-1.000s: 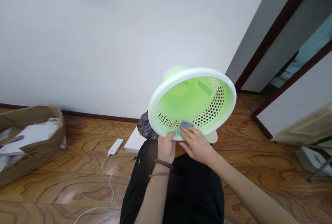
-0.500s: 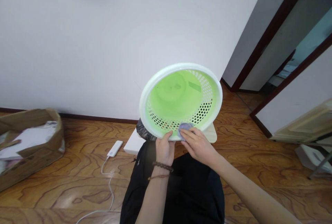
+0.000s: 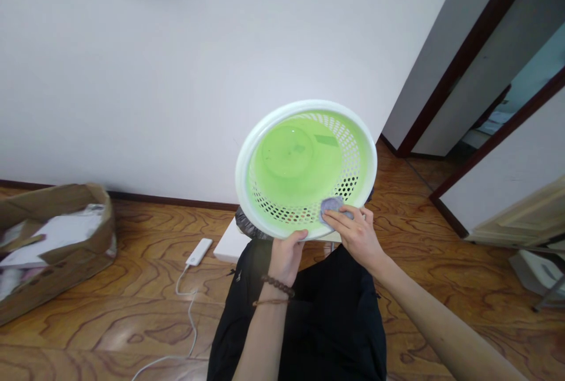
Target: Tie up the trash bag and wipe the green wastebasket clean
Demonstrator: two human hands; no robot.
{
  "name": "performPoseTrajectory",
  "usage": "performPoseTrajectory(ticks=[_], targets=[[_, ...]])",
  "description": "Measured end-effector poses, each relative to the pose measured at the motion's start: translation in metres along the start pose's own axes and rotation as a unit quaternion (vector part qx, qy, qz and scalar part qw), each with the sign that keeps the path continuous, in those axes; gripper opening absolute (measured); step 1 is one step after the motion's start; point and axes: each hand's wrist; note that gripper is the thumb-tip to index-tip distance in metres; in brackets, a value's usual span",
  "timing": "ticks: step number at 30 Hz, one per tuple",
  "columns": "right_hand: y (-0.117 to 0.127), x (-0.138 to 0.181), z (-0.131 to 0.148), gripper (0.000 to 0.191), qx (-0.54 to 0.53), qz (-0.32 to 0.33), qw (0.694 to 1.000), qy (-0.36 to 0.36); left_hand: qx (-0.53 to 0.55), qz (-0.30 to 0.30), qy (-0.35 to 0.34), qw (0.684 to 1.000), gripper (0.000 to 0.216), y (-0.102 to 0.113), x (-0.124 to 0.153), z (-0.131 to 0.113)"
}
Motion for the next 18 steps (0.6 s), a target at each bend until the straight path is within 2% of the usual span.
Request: performPoseTrajectory(ticks=[3,8,14,18], targets=[[0.008,-0.003,-0.005,0.036,-0.005,-0.006,1.000,0.014,0.020,0.019,0.038,0.999,0.054,0.006,0.001,-0.003],[0.013,-0.009,-0.003,0.031,0.016,0.026,0.999,0.043,0.026,-0.013,0.063,0.998,0.058,0.018,0.001,-0.006],[-0.008,0.001,0.002,0.032,0.028,0.054,0.998,0.021,0.008,-0.037,0.083,0.996,0.053,0.030,-0.001,0.012],[-0.024,0.012,0.007,0.033,0.025,0.080,0.996,-0.008,0.061,-0.060,0.142,0.986,0.051,0.047,-0.001,0.038]])
Point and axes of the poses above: each hand's wrist, its own x-axis away from the middle knuckle, its own y-axis out of the back of the hand, z = x × y, and after that the axes turned 13 degrees about z, right-handed
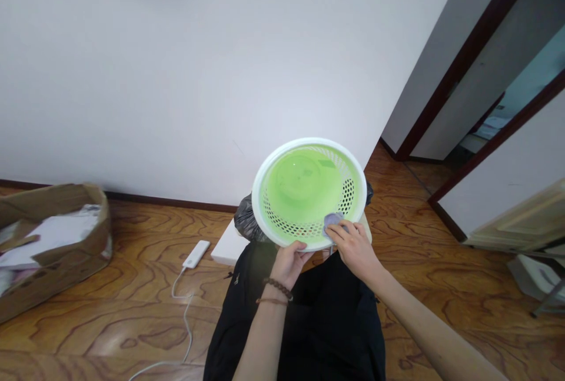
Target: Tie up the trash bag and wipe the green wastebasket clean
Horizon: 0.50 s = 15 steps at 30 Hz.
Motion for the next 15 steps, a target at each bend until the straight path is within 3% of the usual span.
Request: performPoseTrajectory(ticks=[3,7,15], targets=[[-0.009,0.006,0.006,0.037,-0.013,0.037,0.999,-0.018,0.040,-0.018,0.036,0.998,0.052,0.016,-0.004,0.016],[-0.018,0.011,0.014,0.045,-0.032,0.067,0.997,-0.034,0.030,-0.017,0.030,0.999,0.055,0.028,-0.007,0.025],[-0.037,0.008,0.017,0.035,0.003,0.025,0.999,-0.045,0.019,0.004,0.022,1.000,0.044,0.026,-0.012,0.032]])
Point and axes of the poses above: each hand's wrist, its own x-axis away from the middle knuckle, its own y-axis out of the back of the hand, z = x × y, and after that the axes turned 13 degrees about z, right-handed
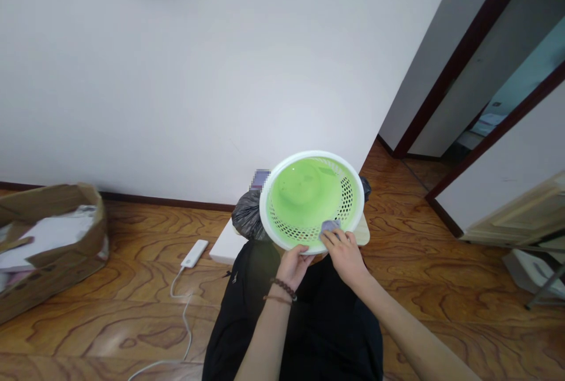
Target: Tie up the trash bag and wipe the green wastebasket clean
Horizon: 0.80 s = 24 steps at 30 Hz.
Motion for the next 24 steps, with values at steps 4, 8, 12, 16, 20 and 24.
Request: performPoseTrajectory(ticks=[4,8,12,16,20,24], targets=[[-0.003,-0.002,-0.005,0.031,-0.007,0.018,1.000,0.022,-0.090,-0.052,0.044,0.994,0.040,0.004,-0.003,-0.014],[-0.009,-0.001,-0.016,0.029,-0.001,0.043,0.998,0.048,-0.185,-0.155,0.020,0.970,0.042,0.021,-0.003,-0.041],[-0.015,0.002,-0.030,0.026,0.008,0.049,0.998,0.039,-0.187,-0.114,0.026,0.975,0.034,0.037,0.004,-0.050],[-0.017,0.006,-0.043,0.029,0.004,0.051,0.998,0.040,-0.183,-0.081,0.068,0.977,0.037,0.033,0.004,-0.039],[-0.020,0.012,-0.050,0.030,-0.001,0.057,0.998,0.029,-0.187,-0.110,0.079,0.973,0.049,0.029,-0.002,-0.025],[-0.029,0.017,-0.043,0.038,-0.012,0.066,0.998,-0.007,-0.177,-0.125,0.061,0.974,0.047,0.031,-0.007,-0.006]])
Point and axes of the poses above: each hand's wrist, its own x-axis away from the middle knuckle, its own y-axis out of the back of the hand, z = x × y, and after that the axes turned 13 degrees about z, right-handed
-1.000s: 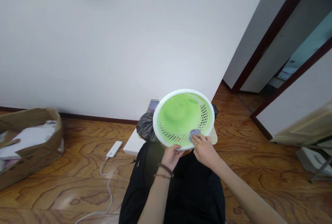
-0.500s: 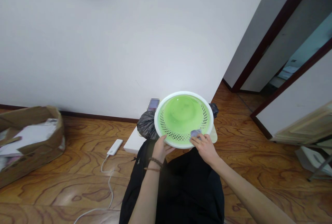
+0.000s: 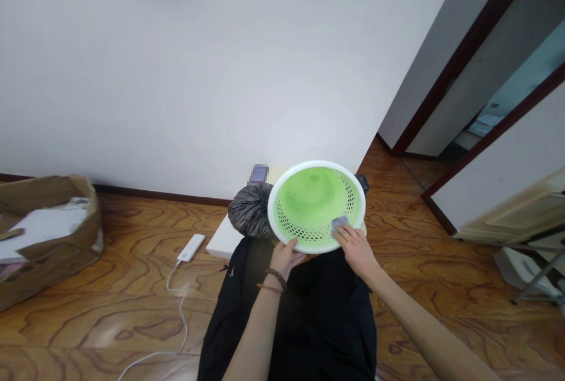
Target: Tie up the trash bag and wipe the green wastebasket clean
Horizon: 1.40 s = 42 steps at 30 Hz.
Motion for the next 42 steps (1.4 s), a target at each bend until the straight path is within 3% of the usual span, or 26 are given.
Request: performPoseTrajectory(ticks=[5,8,15,22,25,30,36,42], targets=[[-0.010,0.001,0.031,0.035,-0.056,0.035,0.998,-0.003,0.017,0.003,-0.009,1.000,0.036,-0.013,-0.002,0.018],[-0.004,-0.002,0.041,0.035,-0.066,0.049,0.997,0.001,0.017,0.005,-0.020,1.000,0.037,-0.018,-0.001,0.018],[0.023,-0.007,0.020,0.038,0.017,0.010,0.996,-0.089,0.037,0.040,-0.040,0.998,0.044,-0.023,0.004,0.010],[0.005,0.002,0.013,0.047,0.026,0.016,0.992,-0.124,0.054,0.046,-0.060,0.996,0.039,-0.030,0.005,0.014],[0.006,0.002,0.014,0.046,0.014,-0.011,0.993,-0.119,0.051,0.046,-0.107,0.992,0.040,-0.040,0.010,0.005],[0.036,-0.019,0.022,0.045,-0.011,-0.073,0.993,-0.088,0.039,-0.014,-0.172,0.984,0.034,-0.052,0.029,-0.031],[0.056,-0.057,0.058,0.040,-0.047,-0.100,0.993,-0.038,-0.003,-0.087,-0.206,0.975,0.040,-0.029,0.058,-0.069],[0.047,-0.084,0.080,0.035,-0.047,-0.048,0.998,-0.016,-0.031,-0.105,-0.128,0.986,0.055,0.005,0.056,-0.077]])
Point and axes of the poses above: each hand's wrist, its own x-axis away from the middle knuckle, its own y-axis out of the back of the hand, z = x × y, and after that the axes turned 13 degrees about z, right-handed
